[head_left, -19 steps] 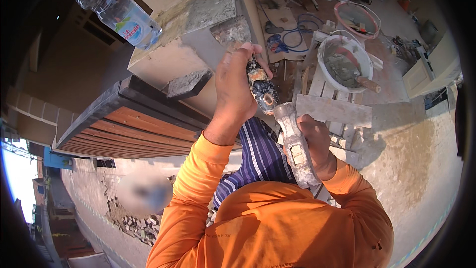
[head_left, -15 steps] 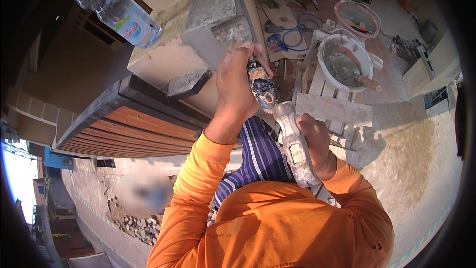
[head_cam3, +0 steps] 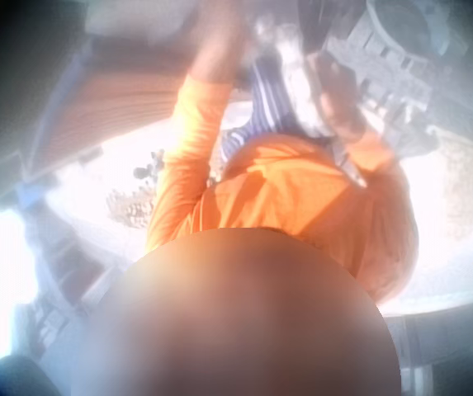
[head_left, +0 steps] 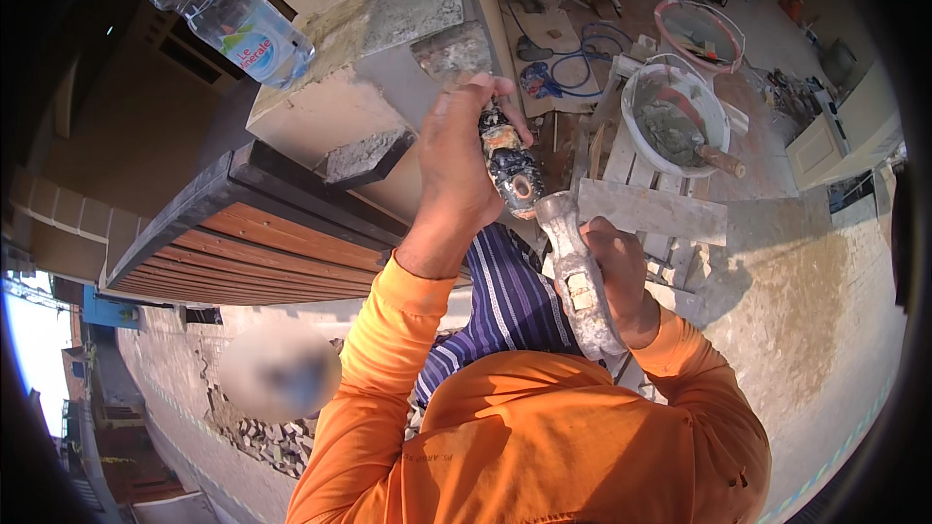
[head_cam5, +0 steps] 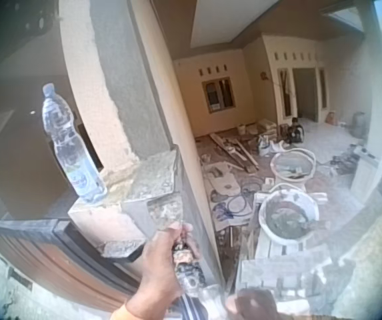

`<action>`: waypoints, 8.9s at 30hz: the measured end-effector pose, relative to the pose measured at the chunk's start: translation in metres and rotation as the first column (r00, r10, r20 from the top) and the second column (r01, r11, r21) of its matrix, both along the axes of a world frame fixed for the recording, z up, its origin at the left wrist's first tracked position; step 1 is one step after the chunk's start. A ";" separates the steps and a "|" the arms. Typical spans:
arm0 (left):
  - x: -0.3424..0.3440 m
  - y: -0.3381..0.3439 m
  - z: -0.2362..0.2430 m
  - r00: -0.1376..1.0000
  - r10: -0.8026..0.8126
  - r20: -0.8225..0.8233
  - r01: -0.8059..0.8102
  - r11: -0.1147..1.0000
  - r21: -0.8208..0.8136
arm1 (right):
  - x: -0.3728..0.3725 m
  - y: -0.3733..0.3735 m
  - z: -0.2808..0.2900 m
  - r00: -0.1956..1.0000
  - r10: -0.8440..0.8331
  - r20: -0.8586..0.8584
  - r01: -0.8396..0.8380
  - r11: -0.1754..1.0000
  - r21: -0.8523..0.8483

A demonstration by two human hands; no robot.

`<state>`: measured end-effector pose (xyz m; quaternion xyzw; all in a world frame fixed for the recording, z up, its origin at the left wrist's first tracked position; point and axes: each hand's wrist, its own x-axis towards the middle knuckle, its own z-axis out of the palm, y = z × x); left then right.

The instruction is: The person applies plaster to a concrete pillar using a brush and trowel. They repeatedly wet the surface with water from a bottle, spread the plaster, and smooth it with a trowel. The person also uses a brush to clean the surface and a hammer to tap the trowel.

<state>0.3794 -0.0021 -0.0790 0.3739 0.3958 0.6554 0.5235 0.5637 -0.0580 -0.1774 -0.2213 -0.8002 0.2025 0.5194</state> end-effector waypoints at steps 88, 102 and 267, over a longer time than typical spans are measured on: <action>0.098 0.207 0.088 -0.276 -0.034 -0.960 0.692 0.687 -0.224 | 0.072 0.201 0.061 0.537 -0.370 -0.758 -0.052 0.882 -0.468; 0.034 0.342 0.153 -0.004 -0.328 -0.945 0.463 0.837 -0.293 | 0.044 0.164 -0.032 0.684 -0.503 -0.529 -0.171 0.593 -0.787; 0.027 0.252 0.112 -0.134 -0.230 -0.964 0.549 0.792 -0.265 | 0.015 0.217 0.056 0.698 -0.341 -0.630 -0.098 0.825 -0.556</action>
